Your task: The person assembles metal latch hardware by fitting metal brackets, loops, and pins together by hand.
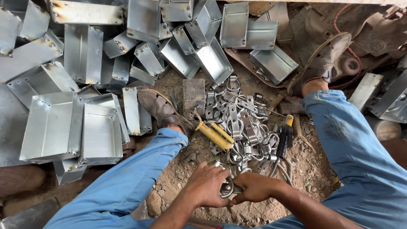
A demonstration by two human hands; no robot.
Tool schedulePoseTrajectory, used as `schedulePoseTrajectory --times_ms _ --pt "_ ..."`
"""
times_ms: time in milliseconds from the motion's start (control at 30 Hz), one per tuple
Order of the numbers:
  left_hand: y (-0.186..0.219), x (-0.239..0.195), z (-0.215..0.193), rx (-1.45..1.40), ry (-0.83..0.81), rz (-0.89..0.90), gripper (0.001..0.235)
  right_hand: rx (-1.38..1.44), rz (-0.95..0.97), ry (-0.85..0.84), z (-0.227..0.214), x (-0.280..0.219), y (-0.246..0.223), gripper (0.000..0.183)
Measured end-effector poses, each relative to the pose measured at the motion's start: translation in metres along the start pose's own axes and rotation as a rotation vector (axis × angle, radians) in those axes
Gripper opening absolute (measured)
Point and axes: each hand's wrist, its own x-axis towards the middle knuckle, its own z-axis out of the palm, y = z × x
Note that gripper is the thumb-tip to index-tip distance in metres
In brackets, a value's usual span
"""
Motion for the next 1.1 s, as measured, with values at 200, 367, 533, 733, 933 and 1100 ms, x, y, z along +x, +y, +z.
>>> schedulePoseTrajectory --times_ms 200,367,533,733,933,1100 --pt "0.004 0.001 -0.003 -0.133 -0.023 -0.014 0.075 0.067 -0.024 -0.007 -0.003 -0.003 0.003 0.03" --pt "0.0 -0.005 -0.001 -0.259 0.233 0.045 0.072 0.165 -0.176 0.009 -0.005 0.001 0.013 0.019" --pt "0.001 -0.01 0.003 -0.401 0.406 0.059 0.055 0.184 -0.278 0.113 -0.001 -0.002 0.018 0.019" --pt "0.002 -0.018 -0.011 -0.405 0.765 0.262 0.048 0.291 -0.339 0.193 0.004 -0.012 0.003 0.03" --pt "0.019 -0.037 -0.046 -0.968 0.934 0.35 0.047 0.434 -0.49 0.287 0.005 -0.012 -0.016 0.018" --pt "0.029 -0.047 -0.071 -1.417 1.1 0.404 0.047 0.621 -0.684 0.298 0.008 -0.001 -0.032 0.01"
